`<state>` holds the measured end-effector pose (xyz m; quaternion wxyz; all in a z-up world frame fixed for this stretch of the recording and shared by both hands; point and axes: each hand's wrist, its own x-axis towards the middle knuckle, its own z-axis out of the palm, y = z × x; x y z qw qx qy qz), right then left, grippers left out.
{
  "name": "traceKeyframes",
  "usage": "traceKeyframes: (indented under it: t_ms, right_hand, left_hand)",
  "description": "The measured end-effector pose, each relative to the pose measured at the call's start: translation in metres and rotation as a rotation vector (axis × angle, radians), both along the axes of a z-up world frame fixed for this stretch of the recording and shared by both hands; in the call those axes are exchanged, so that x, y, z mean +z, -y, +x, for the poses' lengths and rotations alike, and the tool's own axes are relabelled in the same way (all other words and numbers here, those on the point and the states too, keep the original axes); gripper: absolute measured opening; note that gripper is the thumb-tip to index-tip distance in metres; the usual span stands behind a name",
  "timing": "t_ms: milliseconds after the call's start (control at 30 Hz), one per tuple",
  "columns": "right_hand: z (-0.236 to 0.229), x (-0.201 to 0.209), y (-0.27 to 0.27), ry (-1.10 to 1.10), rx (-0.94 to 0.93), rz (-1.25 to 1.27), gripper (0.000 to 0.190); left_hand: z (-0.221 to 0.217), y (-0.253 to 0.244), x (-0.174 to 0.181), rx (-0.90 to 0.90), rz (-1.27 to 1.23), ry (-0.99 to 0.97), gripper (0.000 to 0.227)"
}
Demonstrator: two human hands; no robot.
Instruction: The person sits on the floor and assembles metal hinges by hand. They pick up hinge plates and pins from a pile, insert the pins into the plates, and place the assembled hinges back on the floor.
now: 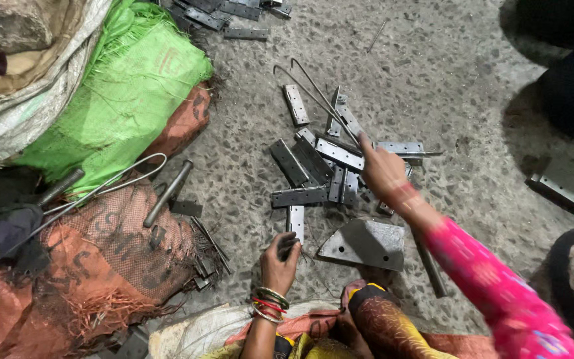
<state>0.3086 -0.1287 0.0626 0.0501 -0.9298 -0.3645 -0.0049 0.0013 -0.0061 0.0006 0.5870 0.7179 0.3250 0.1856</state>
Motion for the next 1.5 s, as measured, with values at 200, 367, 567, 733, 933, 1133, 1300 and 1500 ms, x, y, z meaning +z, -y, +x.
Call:
traceKeyframes:
  t_ms: [200, 367, 567, 733, 933, 1133, 1300, 1500]
  right_hand:
    - [-0.051, -0.021, 0.043, -0.124, 0.125, 0.026, 0.068]
    - [-0.122, 0.036, 0.155, -0.102, -0.115, -0.184, 0.069]
    - [-0.056, 0.029, 0.128, 0.053, -0.118, 0.038, 0.067]
    - [0.002, -0.029, 0.074, 0.020, -0.120, -0.045, 0.059]
    - [-0.095, -0.002, 0.186, -0.218, -0.215, -0.200, 0.069]
    - [-0.156, 0.042, 0.271, -0.006, -0.301, -0.058, 0.048]
    - [-0.105, 0.005, 0.269, 0.218, -0.370, 0.057, 0.049]
    - [-0.047, -0.034, 0.224, 0.160, -0.313, -0.154, 0.062]
  left_hand:
    - [0.002, -0.003, 0.001, 0.013, -0.064, -0.023, 0.026]
    - [0.001, 0.001, 0.003, -0.001, -0.039, -0.010, 0.026]
    - [0.002, 0.003, 0.004, -0.010, -0.016, -0.059, 0.026]
    - [-0.004, 0.004, -0.003, -0.019, -0.046, -0.038, 0.027]
    - [-0.005, 0.008, -0.015, -0.028, -0.076, -0.009, 0.028]
    - [0.004, 0.006, -0.009, -0.068, -0.039, -0.039, 0.029]
    - [0.003, 0.005, -0.001, -0.065, -0.072, -0.062, 0.029]
    - [0.004, 0.007, -0.002, -0.068, -0.097, -0.038, 0.029]
